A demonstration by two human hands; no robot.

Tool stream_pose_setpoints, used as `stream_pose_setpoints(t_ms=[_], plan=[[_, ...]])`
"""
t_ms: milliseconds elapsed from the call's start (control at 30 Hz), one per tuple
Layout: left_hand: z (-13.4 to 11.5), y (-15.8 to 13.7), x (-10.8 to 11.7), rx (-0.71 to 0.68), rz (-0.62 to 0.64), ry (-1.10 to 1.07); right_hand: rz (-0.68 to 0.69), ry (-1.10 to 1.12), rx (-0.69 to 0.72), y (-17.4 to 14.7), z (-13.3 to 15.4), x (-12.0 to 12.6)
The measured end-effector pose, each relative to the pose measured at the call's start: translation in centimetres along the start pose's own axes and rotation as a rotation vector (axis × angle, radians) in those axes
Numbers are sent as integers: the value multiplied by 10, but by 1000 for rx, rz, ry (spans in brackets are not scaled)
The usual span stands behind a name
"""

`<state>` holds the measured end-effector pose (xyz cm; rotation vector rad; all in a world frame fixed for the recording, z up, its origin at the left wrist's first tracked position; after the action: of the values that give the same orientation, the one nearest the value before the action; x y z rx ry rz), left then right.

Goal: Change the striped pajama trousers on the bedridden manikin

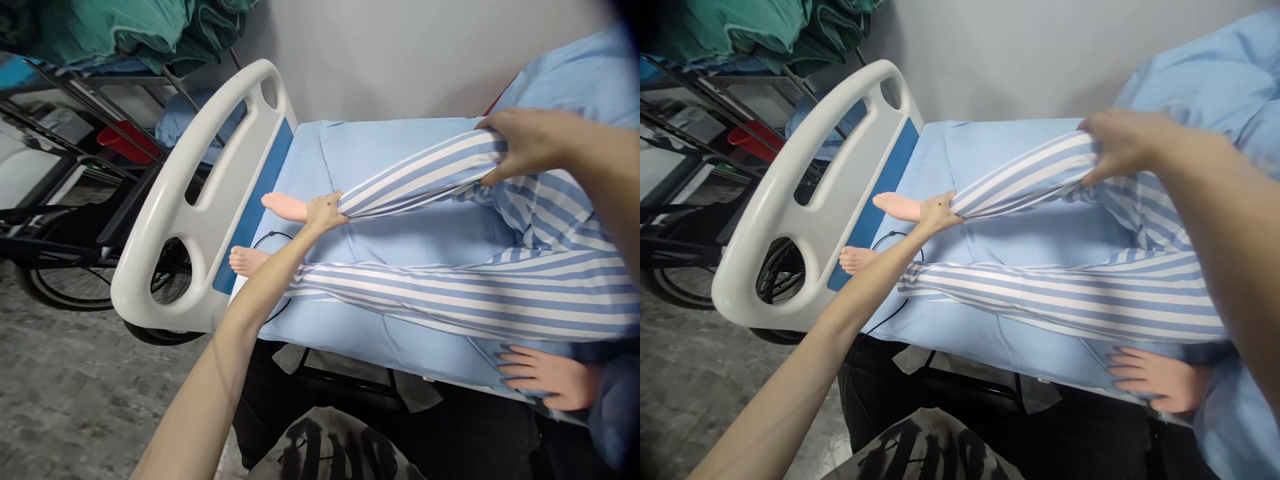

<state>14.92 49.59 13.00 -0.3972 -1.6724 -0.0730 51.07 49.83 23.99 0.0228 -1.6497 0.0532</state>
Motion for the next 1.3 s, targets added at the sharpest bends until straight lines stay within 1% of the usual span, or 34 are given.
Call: stream_pose_setpoints(t_ms=[67,100,133,233,367,567,700,767,833,967,1100,1200,1300], plan=[[9,-2,6,-14,-1,33,66,-39,150,-4,30,-7],[14,-3,8,-24,2,50,74,-53,196,-7,42,-10],[19,-3,11,-34,8,67,69,-55,206,-10,51,-12],[35,-2,21,-42,24,135,108,-37,163,-15,71,-30],[48,2,36,-33,27,282,127,4,183,-19,94,-60],[42,3,48,-66,60,416,105,12,185,-24,110,-93],[39,2,49,-83,84,446,73,-39,177,-25,114,-100],[40,1,48,-78,88,422,73,-56,177,-24,113,-95],[42,0,47,-65,82,372,71,-59,181,-24,108,-83],[36,0,44,-69,26,249,35,-28,177,-25,80,-42],[24,5,35,-56,-31,160,-19,27,201,-28,49,-4],[13,8,32,-65,-71,117,-51,67,210,-32,34,13],[6,8,30,-57,-83,83,-77,96,209,-36,26,22]])
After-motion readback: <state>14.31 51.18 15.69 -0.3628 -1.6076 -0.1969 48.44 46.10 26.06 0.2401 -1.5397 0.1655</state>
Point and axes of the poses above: each hand's wrist, its own y-axis towards the middle knuckle, its own x-axis out of the back of the hand, z = x × y, the point moved 8 cm from there along y, towards the middle knuckle, and after that the axes turned 5 degrees about z, right-handed, at the moved point
